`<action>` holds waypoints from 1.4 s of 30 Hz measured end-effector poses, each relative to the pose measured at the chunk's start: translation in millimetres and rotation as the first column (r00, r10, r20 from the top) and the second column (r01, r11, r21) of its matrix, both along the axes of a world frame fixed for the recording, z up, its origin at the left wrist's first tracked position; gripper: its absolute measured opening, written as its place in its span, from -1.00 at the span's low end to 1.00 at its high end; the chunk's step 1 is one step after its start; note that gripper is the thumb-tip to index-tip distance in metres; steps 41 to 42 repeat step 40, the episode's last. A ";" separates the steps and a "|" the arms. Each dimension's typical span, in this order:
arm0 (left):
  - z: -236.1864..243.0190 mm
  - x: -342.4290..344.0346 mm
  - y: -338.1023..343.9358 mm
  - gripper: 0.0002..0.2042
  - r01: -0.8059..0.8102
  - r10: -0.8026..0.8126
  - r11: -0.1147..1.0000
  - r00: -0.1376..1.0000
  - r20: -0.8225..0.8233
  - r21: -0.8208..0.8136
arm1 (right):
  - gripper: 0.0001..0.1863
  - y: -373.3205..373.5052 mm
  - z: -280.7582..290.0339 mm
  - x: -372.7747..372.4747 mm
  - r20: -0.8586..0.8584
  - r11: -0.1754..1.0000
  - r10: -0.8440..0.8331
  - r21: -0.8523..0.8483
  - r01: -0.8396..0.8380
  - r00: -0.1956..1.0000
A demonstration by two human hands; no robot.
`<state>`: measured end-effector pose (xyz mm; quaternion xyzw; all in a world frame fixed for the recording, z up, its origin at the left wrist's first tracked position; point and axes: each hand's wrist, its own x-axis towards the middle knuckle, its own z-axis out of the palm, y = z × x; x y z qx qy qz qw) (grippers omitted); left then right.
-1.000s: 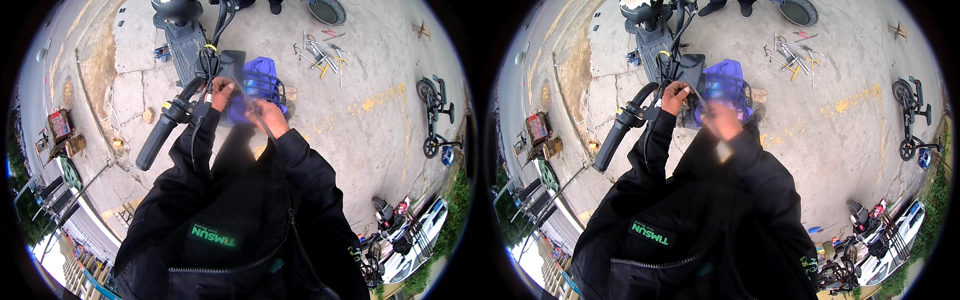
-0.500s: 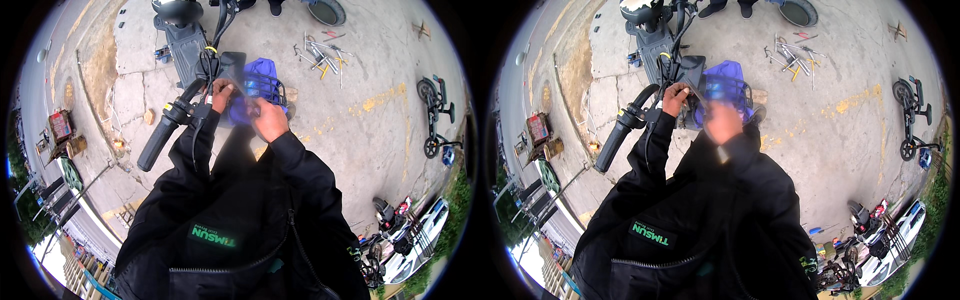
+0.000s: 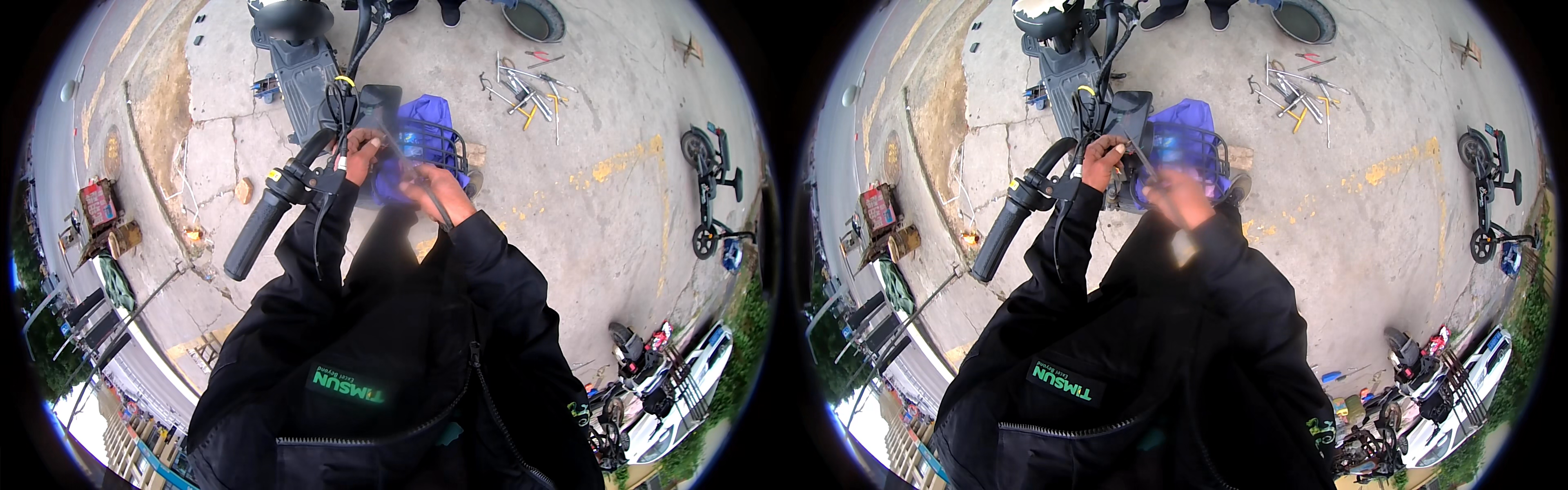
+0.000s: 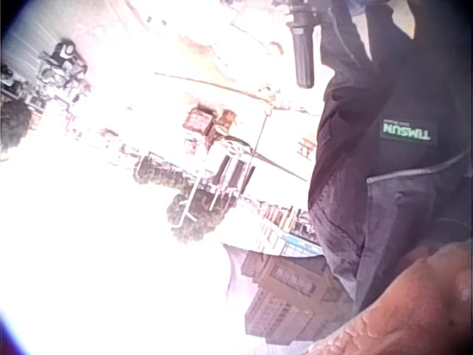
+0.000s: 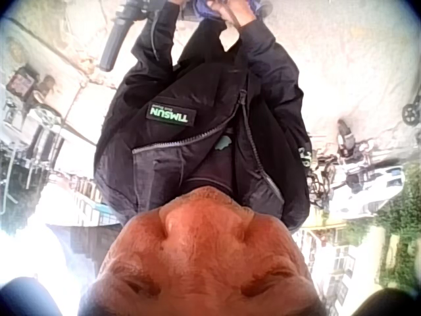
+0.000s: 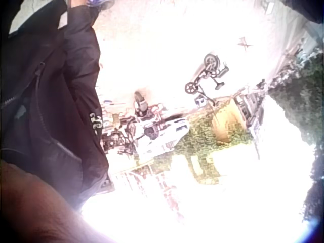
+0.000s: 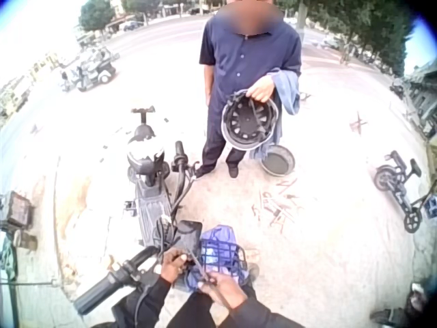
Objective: The person works on an electric scooter in an outdoor workshop area. They adjust the handlebars and use a pair of scissors to cut a zip tie securing the wiring near the control panel.
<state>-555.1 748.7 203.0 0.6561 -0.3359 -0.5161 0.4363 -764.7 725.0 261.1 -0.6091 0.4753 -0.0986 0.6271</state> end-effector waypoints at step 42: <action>17.4 -56.5 72.9 -0.38 -0.215 0.269 0.959 0.897 0.351 -0.186 | -0.65 -76.6 -71.2 -311.0 -0.690 0.937 0.215 -0.055 -0.345 0.692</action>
